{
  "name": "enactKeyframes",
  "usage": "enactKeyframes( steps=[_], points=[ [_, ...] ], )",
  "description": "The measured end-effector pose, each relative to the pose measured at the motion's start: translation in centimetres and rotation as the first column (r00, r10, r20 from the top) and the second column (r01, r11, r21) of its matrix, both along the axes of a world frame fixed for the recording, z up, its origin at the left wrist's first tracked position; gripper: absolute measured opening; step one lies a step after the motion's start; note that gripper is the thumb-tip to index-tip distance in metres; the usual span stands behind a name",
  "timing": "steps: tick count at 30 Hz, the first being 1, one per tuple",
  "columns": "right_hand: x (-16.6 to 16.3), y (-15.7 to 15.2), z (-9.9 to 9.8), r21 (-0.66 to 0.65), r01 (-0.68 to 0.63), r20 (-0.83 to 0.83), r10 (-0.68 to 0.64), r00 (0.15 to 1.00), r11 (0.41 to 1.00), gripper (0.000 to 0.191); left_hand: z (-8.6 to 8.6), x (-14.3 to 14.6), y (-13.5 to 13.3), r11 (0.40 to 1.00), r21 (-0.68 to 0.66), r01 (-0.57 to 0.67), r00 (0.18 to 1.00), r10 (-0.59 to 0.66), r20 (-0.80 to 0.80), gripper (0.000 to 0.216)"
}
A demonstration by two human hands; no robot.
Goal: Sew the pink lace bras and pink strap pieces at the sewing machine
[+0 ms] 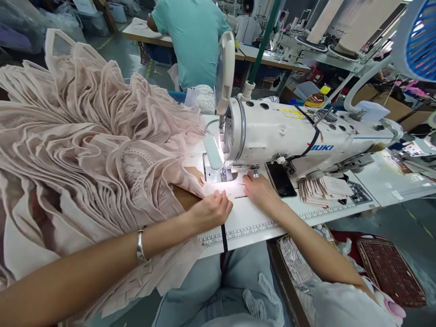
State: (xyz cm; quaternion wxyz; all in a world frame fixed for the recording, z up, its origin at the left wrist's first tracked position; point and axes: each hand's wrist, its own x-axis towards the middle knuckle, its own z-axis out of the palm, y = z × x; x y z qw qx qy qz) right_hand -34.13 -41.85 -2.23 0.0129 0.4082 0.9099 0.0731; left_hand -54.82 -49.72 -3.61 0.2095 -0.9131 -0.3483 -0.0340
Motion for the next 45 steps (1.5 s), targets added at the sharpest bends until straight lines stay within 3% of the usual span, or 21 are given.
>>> enactKeyframes(
  steps=[4,11,14,20,22,26,27,29,31,33,37,45],
  points=[
    [-1.2,0.1,-0.3,-0.019,0.036,-0.034,-0.037,0.999,0.999,0.019,0.3,1.8,0.5,0.991,-0.086,-0.099,0.992,0.105,0.067,0.029],
    [-2.5,0.2,-1.3,-0.196,0.049,-0.264,-0.101,0.959,0.979,0.014,0.1,-0.4,1.0,0.976,-0.168,-0.135,0.967,0.167,0.191,0.026],
    [-2.9,0.4,-2.0,-0.262,0.040,-0.372,-0.139,0.918,0.964,0.010,-0.3,-1.0,1.1,0.971,-0.189,-0.149,0.964,0.185,0.192,0.030],
    [-3.3,0.5,-2.6,-0.368,0.040,-0.560,-0.256,0.788,0.929,0.022,-0.7,-1.4,2.2,0.969,-0.214,-0.126,0.952,0.179,0.249,0.030],
    [-3.3,0.2,-2.4,-0.410,0.041,-0.586,-0.298,0.754,0.911,0.020,-0.8,-1.5,2.3,0.958,-0.232,-0.169,0.898,0.246,0.365,0.031],
    [-3.2,-0.1,-2.1,-0.445,0.042,-0.605,-0.335,0.722,0.895,0.017,-0.8,-0.9,1.8,0.916,-0.338,-0.217,0.641,0.395,0.658,0.032],
    [-3.2,-0.1,-2.0,-0.458,0.038,-0.603,-0.342,0.721,0.888,0.016,-0.8,-0.6,1.5,0.919,-0.341,-0.198,0.625,0.386,0.679,0.033],
    [-3.2,0.0,-1.9,-0.486,0.038,-0.591,-0.360,0.722,0.873,0.016,-1.0,0.0,0.8,0.943,-0.300,-0.146,0.713,0.311,0.628,0.036],
    [-3.3,0.0,-1.8,-0.497,0.055,-0.575,-0.375,0.727,0.866,0.018,-1.2,0.4,0.2,0.960,-0.252,-0.118,0.850,0.229,0.474,0.039],
    [-3.4,0.1,-1.6,-0.489,0.080,-0.560,-0.383,0.734,0.869,0.019,-1.2,0.5,-0.1,0.963,-0.228,-0.144,0.925,0.213,0.314,0.043],
    [-3.4,0.0,-1.4,-0.488,0.092,-0.547,-0.386,0.743,0.868,0.020,-0.9,0.2,0.0,0.960,-0.203,-0.194,0.954,0.233,0.189,0.047],
    [-3.6,0.0,-1.5,-0.480,0.099,-0.539,-0.382,0.750,0.872,0.023,-0.5,-0.1,0.1,0.968,-0.175,-0.182,0.965,0.210,0.156,0.047]
  ],
)
